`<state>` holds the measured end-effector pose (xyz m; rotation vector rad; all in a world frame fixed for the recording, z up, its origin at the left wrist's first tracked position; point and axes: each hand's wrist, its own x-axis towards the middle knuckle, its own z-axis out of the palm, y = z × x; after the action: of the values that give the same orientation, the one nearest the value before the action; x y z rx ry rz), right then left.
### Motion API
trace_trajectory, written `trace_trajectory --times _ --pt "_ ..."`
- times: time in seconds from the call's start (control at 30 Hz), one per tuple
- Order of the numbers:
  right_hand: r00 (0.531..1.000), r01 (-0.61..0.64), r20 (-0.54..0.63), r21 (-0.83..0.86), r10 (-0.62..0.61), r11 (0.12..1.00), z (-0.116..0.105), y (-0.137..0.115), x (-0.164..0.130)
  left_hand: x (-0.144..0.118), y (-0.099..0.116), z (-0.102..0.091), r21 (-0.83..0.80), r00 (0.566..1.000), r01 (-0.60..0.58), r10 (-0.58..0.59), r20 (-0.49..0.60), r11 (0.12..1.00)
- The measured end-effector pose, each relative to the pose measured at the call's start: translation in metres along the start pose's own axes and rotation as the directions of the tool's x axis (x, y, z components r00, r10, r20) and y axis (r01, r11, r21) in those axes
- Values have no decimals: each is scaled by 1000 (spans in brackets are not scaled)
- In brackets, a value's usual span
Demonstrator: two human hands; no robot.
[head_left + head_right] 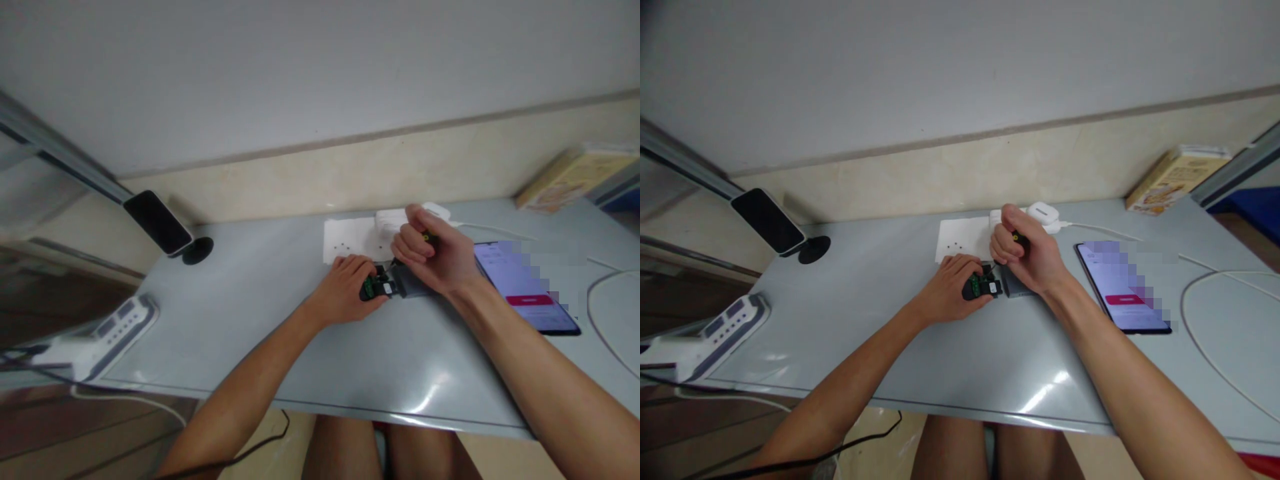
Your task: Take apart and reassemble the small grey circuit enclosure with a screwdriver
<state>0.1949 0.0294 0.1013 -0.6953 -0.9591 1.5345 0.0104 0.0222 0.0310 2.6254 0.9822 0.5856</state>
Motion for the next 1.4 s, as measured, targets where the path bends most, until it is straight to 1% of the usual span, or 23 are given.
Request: trace_trajectory --times 0.07,0.13,0.2,0.27,0.3,0.33,0.4,0.43,0.5,0.57,0.6,0.73,0.87,1.0,1.1,1.27,1.4 --pt "1000 16 1 -22 -16 1000 -4 -2 2 0 -1 0 4 1000 -12 12 -1 1000" --pt "997 66 -20 -98 -68 993 -10 -3 6 -1 -2 0 5 1000 -20 20 0 1000" --pt "985 141 -66 -201 -157 969 -17 0 10 -1 -3 1 4 1000 -18 18 0 1000" --pt "967 178 -134 -261 -218 949 -21 8 14 -1 -3 2 1 1000 -16 16 -2 1000" --pt "962 171 -162 -259 -218 950 -20 14 15 0 -3 3 -1 1000 -17 17 -3 1000" --pt "966 145 -175 -238 -189 960 -18 21 15 0 -3 3 -3 1000 -16 16 -6 1000" --pt "990 28 -134 -155 -49 987 -11 32 15 0 -2 4 -4 1000 -7 7 -4 1000" --pt "988 36 -147 -113 -52 993 -8 35 14 0 -2 5 -4 1000 1 -1 -2 1000" --pt "972 136 -182 -95 -152 986 -3 35 14 0 -1 5 -3 1000 15 -15 1 1000" --pt "946 215 -223 -104 -234 971 -3 27 15 1 -1 6 -9 1000 16 -16 1 1000" --pt "943 219 -232 -107 -239 970 -5 23 15 1 -1 6 -14 1000 16 -16 -3 1000" --pt "952 179 -238 -76 -192 981 -16 14 17 1 -1 5 -36 1000 12 -12 -17 999" --pt "963 126 -240 0 -122 992 -24 19 19 0 -2 4 -25 1000 -3 2 -17 1000" --pt "959 63 -280 96 -34 993 -36 23 24 0 -2 3 -33 1000 -9 8 -7 999" --pt "960 24 -279 130 13 991 -47 22 28 -1 -4 1 -53 1000 -14 14 3 999" --pt "959 -22 -276 140 61 990 -60 18 32 -2 -7 -1 -63 1000 -27 27 -6 998" --pt "950 -11 -304 176 65 984 -61 14 30 -2 -7 -3 -69 999 -32 31 -15 997"
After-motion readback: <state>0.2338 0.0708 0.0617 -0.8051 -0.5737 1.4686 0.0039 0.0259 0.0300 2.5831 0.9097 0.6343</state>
